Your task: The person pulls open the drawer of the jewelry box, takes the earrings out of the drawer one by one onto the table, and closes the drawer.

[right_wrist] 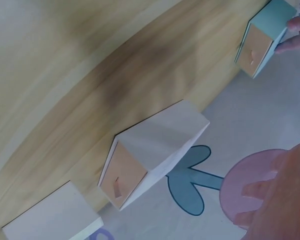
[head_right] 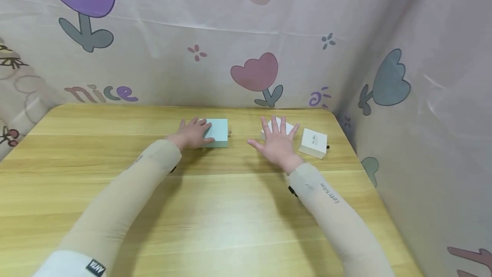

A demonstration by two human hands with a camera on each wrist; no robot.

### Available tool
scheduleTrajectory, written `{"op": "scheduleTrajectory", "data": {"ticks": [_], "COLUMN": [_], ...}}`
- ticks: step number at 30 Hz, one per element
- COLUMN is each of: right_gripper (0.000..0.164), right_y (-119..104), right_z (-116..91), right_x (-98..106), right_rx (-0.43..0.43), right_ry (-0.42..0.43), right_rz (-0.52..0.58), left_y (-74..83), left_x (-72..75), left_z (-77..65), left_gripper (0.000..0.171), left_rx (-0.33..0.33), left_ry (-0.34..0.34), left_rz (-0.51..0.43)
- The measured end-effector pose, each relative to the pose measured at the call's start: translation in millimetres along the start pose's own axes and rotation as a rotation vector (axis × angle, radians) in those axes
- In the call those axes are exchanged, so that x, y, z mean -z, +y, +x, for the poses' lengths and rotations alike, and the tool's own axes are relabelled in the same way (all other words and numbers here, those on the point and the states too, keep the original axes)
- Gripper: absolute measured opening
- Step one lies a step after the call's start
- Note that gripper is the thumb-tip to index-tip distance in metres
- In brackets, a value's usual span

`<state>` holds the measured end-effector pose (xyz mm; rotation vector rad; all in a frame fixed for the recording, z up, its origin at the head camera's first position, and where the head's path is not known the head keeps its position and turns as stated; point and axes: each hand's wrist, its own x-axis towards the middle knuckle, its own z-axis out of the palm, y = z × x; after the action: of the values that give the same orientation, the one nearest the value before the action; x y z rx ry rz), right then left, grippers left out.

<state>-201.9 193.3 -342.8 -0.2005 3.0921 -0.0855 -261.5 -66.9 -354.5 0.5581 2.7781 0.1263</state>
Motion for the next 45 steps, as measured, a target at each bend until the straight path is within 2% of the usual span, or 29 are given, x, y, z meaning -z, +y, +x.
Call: {"op": "scheduleTrajectory", "data": {"ticks": [8, 17, 22, 25, 28, 32, 37, 45], "right_gripper": [0.085, 0.086, 0.085, 0.084, 0.079, 0.059, 0.037, 0.036], "right_y": [-1.9, -5.1, -8.5, -12.5, -20.4, -35.1, -50.1, -56.5], "right_z": [-0.4, 2.9, 3.5, 4.5, 6.8, 13.0, 22.9, 37.9], "right_x": [-1.4, -7.1, -7.7, -9.1, -9.8, -9.3, -11.5, -17.2], "right_rx": [0.019, 0.046, 0.051, 0.07, 0.101, 0.14, 0.119, 0.076], "right_ry": [-0.014, 0.006, -0.011, 0.005, 0.064, 0.124, 0.057, -0.077], "right_rz": [0.013, 0.015, 0.021, 0.041, 0.091, 0.153, 0.215, 0.31], "left_y": [-6.1, -13.4, -15.2, -15.7, -16.5, -19.1, -22.5, -9.8], "left_x": [-1.2, -5.7, -6.7, -6.8, -6.0, -1.9, 5.0, 9.6], "left_z": [-7.0, -22.3, -30.9, -30.5, -26.6, -20.2, -17.3, -19.2], "left_gripper": [0.069, 0.069, 0.069, 0.076, 0.088, 0.099, 0.095, 0.088], "left_rx": [-0.011, -0.036, -0.057, -0.06, -0.064, -0.052, -0.045, -0.077], "left_ry": [-0.015, 0.033, 0.059, 0.063, 0.061, 0.036, -0.013, -0.021], "left_rz": [-0.005, 0.013, 0.023, -0.005, -0.026, -0.045, -0.091, -0.036]}}
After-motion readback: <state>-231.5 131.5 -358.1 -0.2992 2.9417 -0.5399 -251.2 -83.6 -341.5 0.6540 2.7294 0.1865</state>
